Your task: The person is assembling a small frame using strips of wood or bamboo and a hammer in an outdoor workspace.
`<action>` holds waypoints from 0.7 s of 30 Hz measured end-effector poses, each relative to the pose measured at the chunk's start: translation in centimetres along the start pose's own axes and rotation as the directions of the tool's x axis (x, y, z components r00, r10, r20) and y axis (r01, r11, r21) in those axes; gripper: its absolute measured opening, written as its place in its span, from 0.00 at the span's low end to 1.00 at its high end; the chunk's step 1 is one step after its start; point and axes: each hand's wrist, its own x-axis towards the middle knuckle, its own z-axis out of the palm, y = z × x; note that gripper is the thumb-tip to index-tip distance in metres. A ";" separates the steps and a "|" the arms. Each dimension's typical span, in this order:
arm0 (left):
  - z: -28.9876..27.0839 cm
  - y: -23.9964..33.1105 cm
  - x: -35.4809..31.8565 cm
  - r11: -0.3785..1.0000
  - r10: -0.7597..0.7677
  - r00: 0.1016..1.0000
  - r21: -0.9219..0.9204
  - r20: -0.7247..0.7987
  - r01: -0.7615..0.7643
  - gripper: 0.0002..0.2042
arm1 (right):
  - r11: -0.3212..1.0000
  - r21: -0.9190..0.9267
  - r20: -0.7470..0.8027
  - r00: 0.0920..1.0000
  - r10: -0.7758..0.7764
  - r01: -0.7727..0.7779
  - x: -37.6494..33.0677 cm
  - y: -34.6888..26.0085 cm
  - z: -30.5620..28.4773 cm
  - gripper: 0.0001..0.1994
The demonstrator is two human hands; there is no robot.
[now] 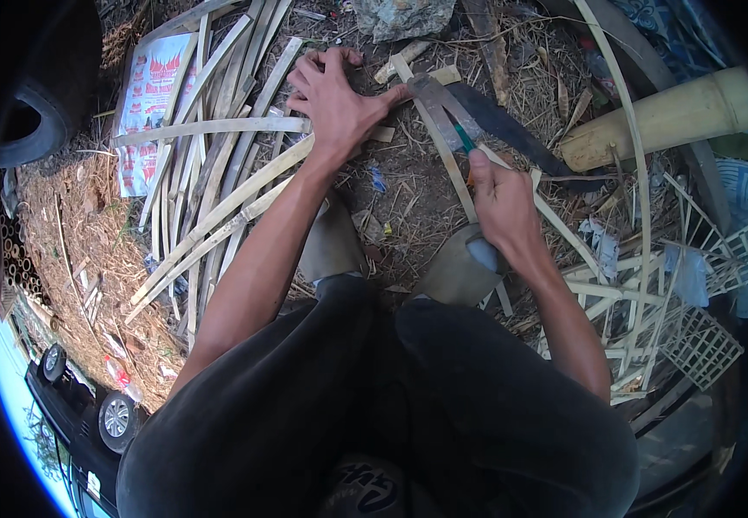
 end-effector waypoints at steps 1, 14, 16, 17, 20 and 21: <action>0.0 0.4 0.0 1.000 -0.002 1.000 -0.007 0.003 0.002 0.42 | 0.998 0.056 -0.016 1.000 -0.010 0.011 -0.7 0.2 -0.4 0.39; 0.4 0.5 -0.2 0.999 0.043 0.999 0.004 -0.021 -0.043 0.44 | 0.997 -0.028 -0.073 0.994 -0.080 0.078 0.4 0.1 -0.9 0.39; 0.1 0.0 -0.5 0.999 0.035 0.999 -0.001 0.004 -0.035 0.44 | 0.991 -0.005 -0.108 0.985 -0.134 0.134 0.0 -0.3 -1.5 0.38; 0.0 -0.4 -0.7 1.000 0.017 0.999 -0.004 0.038 -0.017 0.44 | 0.983 0.017 -0.133 0.975 -0.181 0.184 -0.2 -0.7 -1.7 0.38; 0.1 0.5 0.1 0.997 0.075 0.997 -0.018 0.011 -0.075 0.37 | 0.964 0.178 -0.160 0.973 -0.168 0.195 -0.8 -0.3 -1.6 0.37; 0.0 0.7 -0.4 0.998 0.065 0.997 -0.026 0.030 -0.065 0.35 | 0.939 0.265 -0.172 0.969 -0.176 0.218 -1.3 0.1 -1.3 0.37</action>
